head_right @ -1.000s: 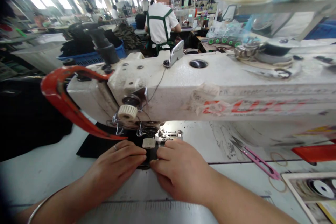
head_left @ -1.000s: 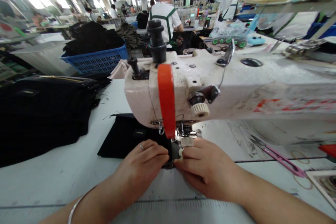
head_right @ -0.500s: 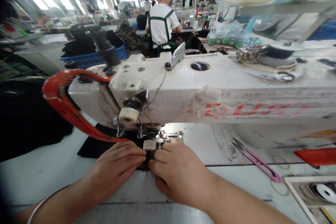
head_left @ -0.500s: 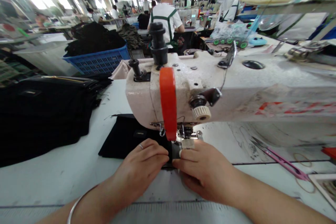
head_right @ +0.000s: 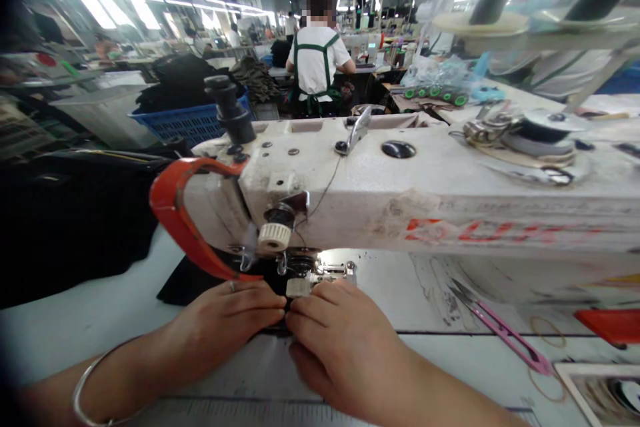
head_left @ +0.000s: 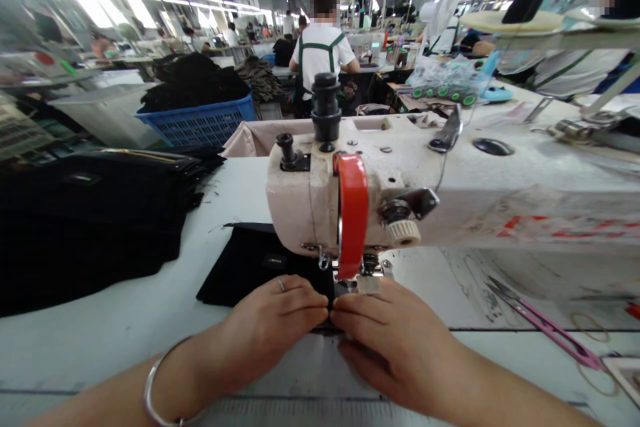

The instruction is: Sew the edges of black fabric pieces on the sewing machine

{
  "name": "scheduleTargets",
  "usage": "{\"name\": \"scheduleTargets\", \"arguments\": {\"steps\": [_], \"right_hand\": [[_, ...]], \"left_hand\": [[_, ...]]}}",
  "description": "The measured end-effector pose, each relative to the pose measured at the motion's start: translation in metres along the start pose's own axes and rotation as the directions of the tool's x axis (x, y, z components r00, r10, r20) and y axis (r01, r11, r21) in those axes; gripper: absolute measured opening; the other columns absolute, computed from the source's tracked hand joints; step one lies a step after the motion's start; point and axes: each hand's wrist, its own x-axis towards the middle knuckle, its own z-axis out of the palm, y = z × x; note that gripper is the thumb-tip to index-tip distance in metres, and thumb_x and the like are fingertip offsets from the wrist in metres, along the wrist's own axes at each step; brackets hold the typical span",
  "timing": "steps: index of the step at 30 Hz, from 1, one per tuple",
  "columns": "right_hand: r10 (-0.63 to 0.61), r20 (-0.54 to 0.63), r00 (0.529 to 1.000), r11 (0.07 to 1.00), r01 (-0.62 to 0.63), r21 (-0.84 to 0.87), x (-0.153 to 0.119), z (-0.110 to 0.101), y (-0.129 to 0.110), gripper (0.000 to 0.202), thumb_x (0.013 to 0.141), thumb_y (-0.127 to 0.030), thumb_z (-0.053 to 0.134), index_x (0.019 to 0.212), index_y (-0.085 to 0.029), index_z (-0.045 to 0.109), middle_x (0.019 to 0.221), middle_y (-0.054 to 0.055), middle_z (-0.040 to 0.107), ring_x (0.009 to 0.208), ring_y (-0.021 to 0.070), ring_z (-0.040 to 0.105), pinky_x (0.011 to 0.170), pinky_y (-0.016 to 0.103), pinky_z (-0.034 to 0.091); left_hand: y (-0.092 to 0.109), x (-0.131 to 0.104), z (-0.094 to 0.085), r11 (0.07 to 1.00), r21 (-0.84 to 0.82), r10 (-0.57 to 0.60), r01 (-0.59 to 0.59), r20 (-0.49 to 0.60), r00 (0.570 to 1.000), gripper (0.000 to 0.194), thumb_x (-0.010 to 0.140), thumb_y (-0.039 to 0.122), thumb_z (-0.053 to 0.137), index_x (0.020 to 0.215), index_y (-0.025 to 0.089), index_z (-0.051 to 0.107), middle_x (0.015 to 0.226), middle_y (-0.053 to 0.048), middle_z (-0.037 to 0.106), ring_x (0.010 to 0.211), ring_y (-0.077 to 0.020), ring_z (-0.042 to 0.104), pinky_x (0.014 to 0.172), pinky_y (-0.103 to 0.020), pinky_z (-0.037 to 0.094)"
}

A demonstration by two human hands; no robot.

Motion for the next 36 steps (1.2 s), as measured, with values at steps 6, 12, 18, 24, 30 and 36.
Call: {"name": "scheduleTargets", "arguments": {"steps": [6,12,18,24,30,36], "right_hand": [[0.024,-0.075,0.997,0.998,-0.028,-0.047,0.003,0.006,0.003,0.029,0.09,-0.021,0.054,0.118,-0.018,0.059,0.113,0.007,0.065,0.104,0.0259,0.056,0.091,0.045,0.045],[0.068,-0.144,0.987,0.985,-0.089,-0.145,0.009,0.008,0.007,0.03,0.088,-0.022,0.057,0.118,-0.017,0.061,0.114,0.013,0.063,0.103,0.0321,0.055,0.085,0.051,0.049],[0.06,-0.171,0.983,0.969,-0.099,-0.225,0.014,0.009,0.009,0.029,0.086,-0.021,0.06,0.115,-0.016,0.062,0.116,0.013,0.062,0.104,0.0336,0.054,0.086,0.054,0.047],[0.081,-0.164,0.983,0.967,-0.117,-0.226,0.014,0.009,0.006,0.029,0.085,-0.025,0.062,0.112,-0.016,0.063,0.113,0.013,0.063,0.097,0.0319,0.056,0.082,0.051,0.047],[0.101,-0.133,0.986,0.967,-0.129,-0.219,0.013,0.007,0.007,0.031,0.086,-0.029,0.063,0.115,-0.018,0.063,0.111,0.011,0.064,0.098,0.0312,0.055,0.083,0.05,0.045],[0.118,-0.118,0.986,0.972,-0.139,-0.19,0.014,0.006,0.008,0.027,0.09,-0.027,0.058,0.115,-0.018,0.063,0.107,0.01,0.065,0.098,0.0297,0.054,0.083,0.046,0.043]], "left_hand": [[-0.011,0.009,-0.002,0.998,-0.043,-0.051,0.048,-0.079,0.996,0.023,0.101,0.013,0.037,0.111,0.014,0.058,0.11,-0.003,0.067,0.105,-0.0119,0.059,0.101,-0.025,0.045],[-0.022,0.02,-0.004,0.996,-0.049,-0.082,0.076,-0.155,0.984,0.024,0.102,0.017,0.038,0.1,0.018,0.063,0.097,-0.001,0.069,0.099,-0.0119,0.062,0.102,-0.026,0.043],[-0.034,0.024,0.0,0.985,-0.058,-0.17,0.161,-0.195,0.966,0.02,0.098,0.014,0.047,0.098,0.019,0.066,0.098,0.0,0.072,0.099,-0.013,0.066,0.097,-0.027,0.048],[-0.043,0.024,0.001,0.98,-0.059,-0.197,0.188,-0.239,0.951,0.025,0.099,0.021,0.045,0.098,0.019,0.07,0.098,-0.003,0.074,0.098,-0.017,0.067,0.095,-0.034,0.052],[-0.047,0.023,0.006,0.975,-0.033,-0.221,0.219,-0.224,0.949,0.027,0.099,0.02,0.043,0.098,0.02,0.07,0.095,-0.002,0.074,0.092,-0.0186,0.068,0.089,-0.036,0.055],[-0.027,0.031,-0.014,0.95,0.018,-0.307,0.312,-0.149,0.94,0.017,0.091,0.013,0.053,0.088,0.017,0.069,0.087,-0.004,0.074,0.085,-0.0231,0.069,0.082,-0.039,0.056]]}}
